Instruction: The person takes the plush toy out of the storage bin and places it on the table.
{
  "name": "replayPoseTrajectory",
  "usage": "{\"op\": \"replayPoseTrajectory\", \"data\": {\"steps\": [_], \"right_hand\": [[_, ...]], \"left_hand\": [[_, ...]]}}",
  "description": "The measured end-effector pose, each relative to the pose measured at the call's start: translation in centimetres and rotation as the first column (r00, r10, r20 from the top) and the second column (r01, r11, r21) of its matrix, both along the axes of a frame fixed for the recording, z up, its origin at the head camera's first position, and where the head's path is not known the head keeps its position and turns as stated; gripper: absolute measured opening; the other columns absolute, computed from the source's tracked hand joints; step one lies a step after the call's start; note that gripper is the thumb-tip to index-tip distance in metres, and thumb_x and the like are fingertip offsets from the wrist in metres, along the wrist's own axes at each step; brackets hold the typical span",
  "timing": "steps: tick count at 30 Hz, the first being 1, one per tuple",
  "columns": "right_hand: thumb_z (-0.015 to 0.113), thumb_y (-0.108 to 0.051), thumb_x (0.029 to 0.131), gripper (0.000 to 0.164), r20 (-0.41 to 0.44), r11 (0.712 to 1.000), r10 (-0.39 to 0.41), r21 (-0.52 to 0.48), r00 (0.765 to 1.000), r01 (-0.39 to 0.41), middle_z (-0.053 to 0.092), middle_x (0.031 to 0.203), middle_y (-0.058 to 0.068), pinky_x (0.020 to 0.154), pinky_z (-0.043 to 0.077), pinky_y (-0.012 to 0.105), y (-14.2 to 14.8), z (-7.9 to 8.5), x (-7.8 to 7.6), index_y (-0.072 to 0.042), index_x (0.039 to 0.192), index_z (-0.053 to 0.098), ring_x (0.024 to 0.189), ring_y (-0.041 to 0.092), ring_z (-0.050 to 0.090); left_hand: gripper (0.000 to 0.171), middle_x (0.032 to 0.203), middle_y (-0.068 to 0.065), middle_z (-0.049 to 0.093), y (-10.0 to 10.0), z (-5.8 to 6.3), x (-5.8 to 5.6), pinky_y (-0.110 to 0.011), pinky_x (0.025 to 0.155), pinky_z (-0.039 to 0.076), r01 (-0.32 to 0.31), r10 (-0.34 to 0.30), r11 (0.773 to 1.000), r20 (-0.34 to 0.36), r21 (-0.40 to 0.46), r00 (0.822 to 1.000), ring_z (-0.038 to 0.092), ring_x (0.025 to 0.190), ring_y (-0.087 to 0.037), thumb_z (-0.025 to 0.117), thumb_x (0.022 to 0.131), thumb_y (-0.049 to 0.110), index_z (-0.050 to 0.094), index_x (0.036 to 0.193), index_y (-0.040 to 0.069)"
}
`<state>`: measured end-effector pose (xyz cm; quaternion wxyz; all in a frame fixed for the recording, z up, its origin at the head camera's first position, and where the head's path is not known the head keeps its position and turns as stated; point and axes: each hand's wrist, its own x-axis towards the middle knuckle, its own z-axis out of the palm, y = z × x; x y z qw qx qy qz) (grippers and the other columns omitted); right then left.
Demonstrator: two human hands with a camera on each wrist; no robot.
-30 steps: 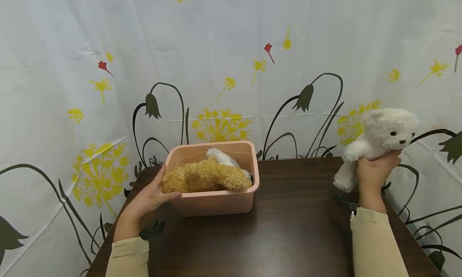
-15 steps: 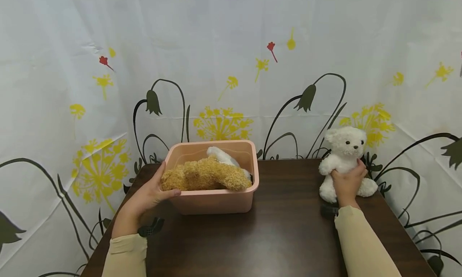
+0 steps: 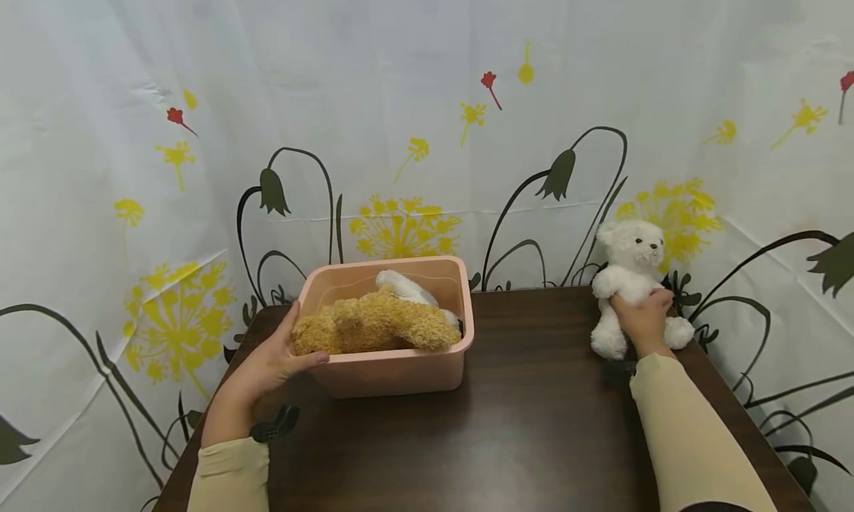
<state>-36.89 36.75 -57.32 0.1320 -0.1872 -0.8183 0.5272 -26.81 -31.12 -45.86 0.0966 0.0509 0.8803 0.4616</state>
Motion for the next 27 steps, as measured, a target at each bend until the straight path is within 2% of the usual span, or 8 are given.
{"op": "replayPoseTrajectory", "data": {"steps": [4,7,11,16,20,27], "right_hand": [[0.067,-0.056,0.090,0.114,0.139,0.984,0.151,-0.121,0.979,-0.134,-0.004,0.155,0.035,0.114,0.024,0.061,1.5,0.6,-0.6,-0.003,0.146,-0.017,0.143,0.050,0.014],[0.069,-0.050,0.092,0.114,0.188,0.973,0.194,-0.161,0.963,-0.165,0.000,0.155,0.036,0.110,0.031,0.059,2.2,0.7,-0.6,-0.002,0.146,-0.019,0.139,0.049,0.021],[0.073,-0.050,0.090,0.115,0.178,0.975,0.193,-0.148,0.965,-0.167,0.005,0.154,0.036,0.104,0.036,0.057,2.4,0.6,-0.6,-0.002,0.145,-0.016,0.138,0.047,0.024],[0.074,-0.053,0.088,0.118,0.141,0.979,0.173,-0.136,0.975,-0.154,0.007,0.155,0.036,0.106,0.035,0.058,2.8,0.5,-0.3,-0.003,0.146,-0.015,0.140,0.046,0.024],[0.073,-0.053,0.088,0.115,0.127,0.981,0.164,-0.124,0.978,-0.149,0.009,0.155,0.033,0.105,0.036,0.055,2.7,0.4,0.1,-0.003,0.146,-0.013,0.138,0.044,0.027],[0.075,-0.053,0.087,0.118,0.104,0.978,0.172,-0.137,0.980,-0.157,0.005,0.156,0.029,0.111,0.028,0.057,1.7,-0.3,0.8,-0.005,0.148,-0.014,0.141,0.046,0.021]], "left_hand": [[0.131,0.171,-0.017,-0.003,0.0,0.1,0.0,-0.065,0.117,0.029,-0.003,0.003,1.000,-0.004,0.003,1.000,0.023,0.152,-0.044,0.084,0.079,0.050,-0.021,0.157,0.040],[0.132,0.171,-0.017,-0.002,0.0,0.1,0.0,-0.064,0.117,0.029,-0.003,0.003,1.000,-0.002,0.002,1.000,0.024,0.152,-0.043,0.084,0.079,0.049,-0.021,0.158,0.038],[0.132,0.171,-0.017,-0.002,0.1,0.2,0.1,-0.064,0.118,0.028,-0.003,0.003,1.000,-0.004,0.006,1.000,0.024,0.152,-0.043,0.085,0.079,0.048,-0.020,0.159,0.036],[0.132,0.171,-0.018,-0.002,0.4,0.1,0.0,-0.065,0.117,0.029,0.000,0.000,1.000,-0.004,0.009,1.000,0.023,0.153,-0.044,0.084,0.080,0.049,-0.022,0.158,0.039],[0.132,0.171,-0.019,-0.001,0.3,-0.1,-0.2,-0.066,0.117,0.029,-0.002,0.002,1.000,-0.006,-0.011,1.000,0.022,0.152,-0.045,0.083,0.080,0.051,-0.023,0.157,0.040],[0.131,0.171,-0.019,-0.003,0.0,-0.3,-0.6,-0.068,0.117,0.026,0.003,-0.003,0.999,0.008,-0.040,1.000,0.019,0.153,-0.046,0.082,0.081,0.053,-0.025,0.155,0.041]]}}
